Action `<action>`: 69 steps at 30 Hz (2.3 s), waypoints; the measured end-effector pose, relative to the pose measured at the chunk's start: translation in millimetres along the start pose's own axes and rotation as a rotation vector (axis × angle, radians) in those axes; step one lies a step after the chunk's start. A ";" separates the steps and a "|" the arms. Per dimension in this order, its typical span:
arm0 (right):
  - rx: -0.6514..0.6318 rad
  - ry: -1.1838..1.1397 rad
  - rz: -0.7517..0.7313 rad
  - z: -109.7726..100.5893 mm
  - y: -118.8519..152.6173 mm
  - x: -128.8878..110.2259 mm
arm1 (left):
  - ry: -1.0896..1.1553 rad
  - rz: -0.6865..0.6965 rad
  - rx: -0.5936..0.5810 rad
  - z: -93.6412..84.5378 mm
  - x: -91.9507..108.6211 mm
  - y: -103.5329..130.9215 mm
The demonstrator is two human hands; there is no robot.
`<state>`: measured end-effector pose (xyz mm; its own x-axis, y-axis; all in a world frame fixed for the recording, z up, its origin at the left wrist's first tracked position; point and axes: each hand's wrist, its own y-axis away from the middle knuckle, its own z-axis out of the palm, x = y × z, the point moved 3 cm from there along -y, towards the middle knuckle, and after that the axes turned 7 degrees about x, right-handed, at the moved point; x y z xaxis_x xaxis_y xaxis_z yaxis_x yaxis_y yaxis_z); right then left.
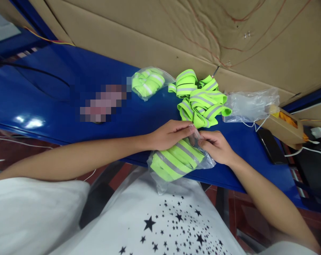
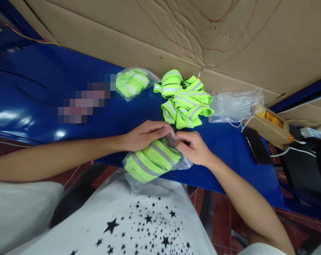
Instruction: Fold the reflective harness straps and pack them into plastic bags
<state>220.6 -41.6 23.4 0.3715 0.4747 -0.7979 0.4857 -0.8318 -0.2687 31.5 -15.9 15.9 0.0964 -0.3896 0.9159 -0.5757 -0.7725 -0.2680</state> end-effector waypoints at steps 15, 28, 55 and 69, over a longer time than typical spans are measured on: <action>0.201 -0.186 0.175 -1.9 -2.9 9.2 | 0.039 -0.035 -0.139 2.4 -3.3 -3.0; -0.133 -0.161 0.177 2.1 2.8 -8.0 | 0.143 -0.191 -0.495 1.8 -4.5 1.6; 0.116 0.135 0.028 -4.6 2.4 -8.4 | 0.176 -0.131 -0.273 -3.6 0.5 -5.7; 0.082 -0.153 0.230 11.9 3.4 7.0 | 0.069 -0.077 0.002 -13.3 -4.2 -9.5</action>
<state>215.4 -44.5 10.5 0.3378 0.2276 -0.9133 0.3345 -0.9360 -0.1095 25.8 -0.2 18.5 0.0841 -0.2935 0.9523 -0.5668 -0.8000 -0.1965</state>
